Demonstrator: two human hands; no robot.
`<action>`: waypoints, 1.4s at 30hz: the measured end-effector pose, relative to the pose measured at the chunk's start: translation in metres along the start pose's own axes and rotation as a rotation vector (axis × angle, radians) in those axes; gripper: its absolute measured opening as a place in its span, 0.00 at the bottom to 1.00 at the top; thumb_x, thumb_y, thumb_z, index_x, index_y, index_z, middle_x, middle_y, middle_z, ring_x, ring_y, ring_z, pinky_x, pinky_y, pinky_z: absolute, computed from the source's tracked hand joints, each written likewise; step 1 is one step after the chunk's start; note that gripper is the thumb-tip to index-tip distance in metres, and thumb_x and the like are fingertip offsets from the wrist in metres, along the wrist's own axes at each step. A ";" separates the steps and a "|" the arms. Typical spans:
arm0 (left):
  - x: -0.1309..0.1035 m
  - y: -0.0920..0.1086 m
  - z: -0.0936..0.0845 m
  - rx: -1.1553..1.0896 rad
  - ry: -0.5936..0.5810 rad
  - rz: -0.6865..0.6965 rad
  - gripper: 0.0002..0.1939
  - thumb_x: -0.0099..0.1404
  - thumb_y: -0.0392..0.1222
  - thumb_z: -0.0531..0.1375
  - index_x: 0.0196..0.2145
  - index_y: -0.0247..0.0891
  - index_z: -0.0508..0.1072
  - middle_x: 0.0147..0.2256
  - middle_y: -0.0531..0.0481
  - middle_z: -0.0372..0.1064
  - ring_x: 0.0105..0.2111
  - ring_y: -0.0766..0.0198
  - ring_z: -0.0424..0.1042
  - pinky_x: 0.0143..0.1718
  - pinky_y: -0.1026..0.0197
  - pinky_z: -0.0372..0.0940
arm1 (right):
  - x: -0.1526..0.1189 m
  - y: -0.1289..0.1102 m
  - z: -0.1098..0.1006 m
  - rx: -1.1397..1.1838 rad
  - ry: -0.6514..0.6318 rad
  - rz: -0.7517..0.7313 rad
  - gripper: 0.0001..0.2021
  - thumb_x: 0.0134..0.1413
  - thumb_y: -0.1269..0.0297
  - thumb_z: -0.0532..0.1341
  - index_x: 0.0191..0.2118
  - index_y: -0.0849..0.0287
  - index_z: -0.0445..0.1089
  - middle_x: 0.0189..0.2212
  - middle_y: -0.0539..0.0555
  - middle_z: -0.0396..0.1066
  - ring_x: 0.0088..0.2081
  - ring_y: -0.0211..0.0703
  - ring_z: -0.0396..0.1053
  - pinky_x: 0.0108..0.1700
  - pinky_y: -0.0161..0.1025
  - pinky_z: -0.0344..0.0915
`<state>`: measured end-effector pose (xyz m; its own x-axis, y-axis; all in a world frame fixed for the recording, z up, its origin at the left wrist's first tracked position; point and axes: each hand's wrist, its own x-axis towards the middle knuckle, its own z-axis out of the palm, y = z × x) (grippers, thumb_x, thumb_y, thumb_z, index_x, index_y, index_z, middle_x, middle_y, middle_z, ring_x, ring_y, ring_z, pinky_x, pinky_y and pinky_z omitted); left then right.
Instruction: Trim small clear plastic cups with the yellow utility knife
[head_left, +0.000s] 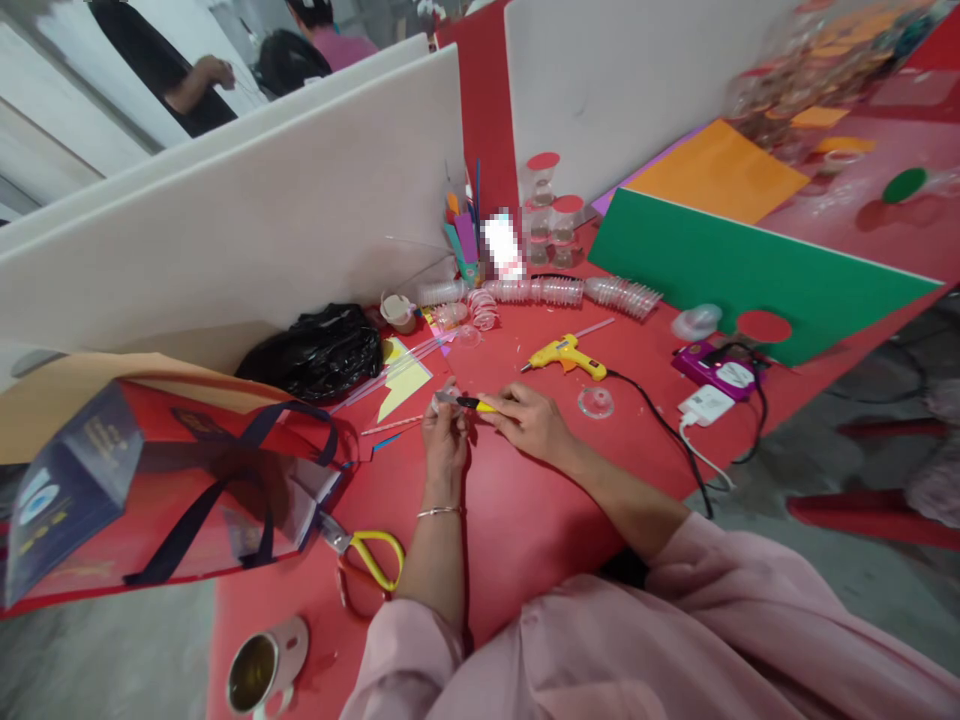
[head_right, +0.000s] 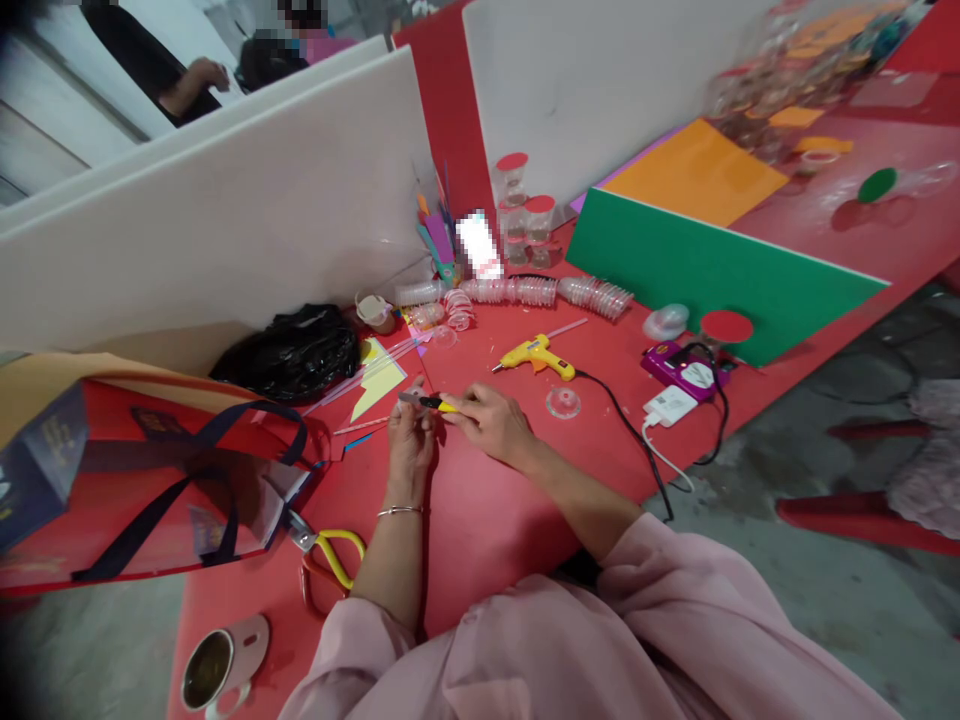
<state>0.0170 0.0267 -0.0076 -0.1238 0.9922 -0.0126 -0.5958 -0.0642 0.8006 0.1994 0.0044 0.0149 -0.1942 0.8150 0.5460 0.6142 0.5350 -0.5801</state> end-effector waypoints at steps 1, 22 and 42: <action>0.000 0.001 0.001 -0.002 0.001 -0.003 0.23 0.62 0.53 0.71 0.49 0.38 0.78 0.26 0.56 0.65 0.18 0.76 0.55 0.18 0.72 0.55 | 0.001 0.000 -0.001 0.000 -0.006 0.015 0.17 0.69 0.53 0.61 0.60 0.46 0.75 0.39 0.53 0.75 0.38 0.39 0.73 0.43 0.35 0.69; -0.005 0.005 0.010 0.001 0.011 -0.033 0.24 0.60 0.55 0.72 0.45 0.36 0.76 0.26 0.55 0.70 0.16 0.77 0.57 0.17 0.72 0.56 | 0.007 -0.002 -0.013 -0.093 -0.055 0.170 0.18 0.73 0.55 0.55 0.58 0.54 0.76 0.49 0.56 0.81 0.48 0.46 0.80 0.51 0.40 0.73; -0.005 0.009 0.012 -0.005 -0.004 -0.024 0.23 0.61 0.55 0.72 0.46 0.37 0.77 0.32 0.51 0.73 0.18 0.76 0.58 0.19 0.71 0.59 | 0.006 -0.006 -0.013 -0.013 -0.067 0.116 0.18 0.74 0.55 0.53 0.57 0.53 0.76 0.51 0.55 0.80 0.51 0.44 0.79 0.54 0.38 0.71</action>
<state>0.0223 0.0221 0.0069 -0.1067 0.9939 -0.0294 -0.6025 -0.0411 0.7971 0.2046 0.0035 0.0294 -0.1715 0.8844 0.4341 0.6451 0.4338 -0.6290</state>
